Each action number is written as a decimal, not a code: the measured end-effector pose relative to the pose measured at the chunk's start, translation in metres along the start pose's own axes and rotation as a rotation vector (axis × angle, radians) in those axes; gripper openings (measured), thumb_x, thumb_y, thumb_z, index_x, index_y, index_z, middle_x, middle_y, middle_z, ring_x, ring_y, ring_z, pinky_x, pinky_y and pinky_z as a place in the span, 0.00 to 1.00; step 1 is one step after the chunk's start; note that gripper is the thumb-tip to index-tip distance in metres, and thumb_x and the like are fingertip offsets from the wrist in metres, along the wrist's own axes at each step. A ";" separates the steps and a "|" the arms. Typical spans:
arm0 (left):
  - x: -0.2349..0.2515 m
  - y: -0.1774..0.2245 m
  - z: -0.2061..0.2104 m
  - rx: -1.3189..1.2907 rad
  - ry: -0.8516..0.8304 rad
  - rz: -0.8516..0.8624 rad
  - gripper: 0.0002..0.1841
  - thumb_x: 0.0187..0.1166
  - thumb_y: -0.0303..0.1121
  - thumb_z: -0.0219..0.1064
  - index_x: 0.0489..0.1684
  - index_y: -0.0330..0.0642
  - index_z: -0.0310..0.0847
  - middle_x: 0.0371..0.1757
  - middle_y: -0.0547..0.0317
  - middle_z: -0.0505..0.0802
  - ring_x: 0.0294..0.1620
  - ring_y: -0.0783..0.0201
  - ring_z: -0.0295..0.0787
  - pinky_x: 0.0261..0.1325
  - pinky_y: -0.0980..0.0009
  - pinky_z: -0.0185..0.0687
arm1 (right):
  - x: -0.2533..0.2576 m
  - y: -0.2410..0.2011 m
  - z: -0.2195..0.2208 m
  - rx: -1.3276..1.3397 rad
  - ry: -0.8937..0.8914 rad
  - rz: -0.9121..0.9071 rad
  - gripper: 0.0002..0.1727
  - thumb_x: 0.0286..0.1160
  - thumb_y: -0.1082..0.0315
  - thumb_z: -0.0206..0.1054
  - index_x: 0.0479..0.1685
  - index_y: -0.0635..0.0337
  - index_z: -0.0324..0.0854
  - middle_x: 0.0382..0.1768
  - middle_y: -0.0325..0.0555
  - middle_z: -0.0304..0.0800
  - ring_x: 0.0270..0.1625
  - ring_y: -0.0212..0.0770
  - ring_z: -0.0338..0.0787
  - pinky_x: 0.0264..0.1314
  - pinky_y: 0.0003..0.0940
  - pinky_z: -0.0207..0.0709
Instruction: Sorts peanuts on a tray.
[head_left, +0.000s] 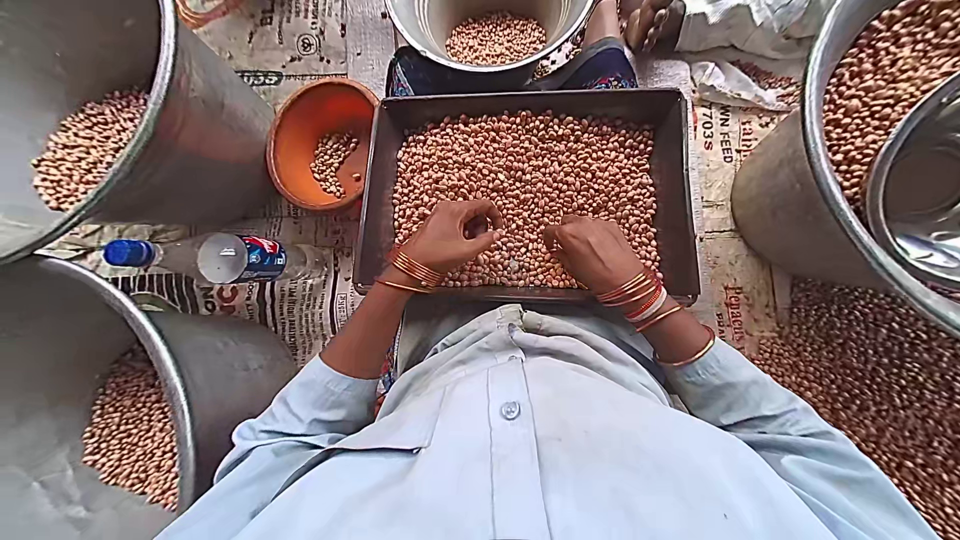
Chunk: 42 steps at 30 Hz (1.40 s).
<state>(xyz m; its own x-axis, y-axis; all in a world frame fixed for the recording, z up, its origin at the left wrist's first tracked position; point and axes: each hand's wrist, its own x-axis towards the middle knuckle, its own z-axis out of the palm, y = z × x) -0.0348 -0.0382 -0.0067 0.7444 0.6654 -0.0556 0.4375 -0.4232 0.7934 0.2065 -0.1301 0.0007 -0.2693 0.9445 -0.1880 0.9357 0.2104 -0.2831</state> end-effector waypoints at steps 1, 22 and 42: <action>-0.002 -0.002 -0.009 -0.050 0.020 -0.033 0.13 0.75 0.35 0.60 0.50 0.41 0.84 0.33 0.64 0.87 0.30 0.76 0.79 0.35 0.74 0.75 | -0.001 0.001 0.000 0.002 0.003 -0.001 0.06 0.75 0.72 0.69 0.45 0.59 0.90 0.37 0.59 0.91 0.38 0.62 0.93 0.33 0.58 0.81; 0.014 0.014 0.024 0.186 -0.145 0.066 0.07 0.73 0.31 0.73 0.41 0.39 0.91 0.28 0.53 0.90 0.28 0.58 0.85 0.35 0.55 0.82 | -0.022 0.057 -0.019 1.391 0.238 0.007 0.06 0.71 0.71 0.58 0.40 0.48 0.77 0.30 0.29 0.86 0.23 0.21 0.80 0.24 0.16 0.76; -0.006 -0.014 -0.015 -0.096 -0.006 0.019 0.07 0.74 0.32 0.68 0.43 0.40 0.85 0.28 0.67 0.85 0.24 0.77 0.76 0.30 0.77 0.73 | 0.016 -0.018 0.013 0.159 -0.119 -0.389 0.06 0.68 0.73 0.74 0.40 0.53 0.93 0.40 0.51 0.92 0.43 0.55 0.93 0.39 0.56 0.82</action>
<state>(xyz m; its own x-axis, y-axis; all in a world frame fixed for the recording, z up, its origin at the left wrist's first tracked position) -0.0527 -0.0277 -0.0084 0.7555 0.6538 -0.0431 0.3727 -0.3747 0.8489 0.1823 -0.1224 -0.0092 -0.6283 0.7647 -0.1432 0.7150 0.4951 -0.4936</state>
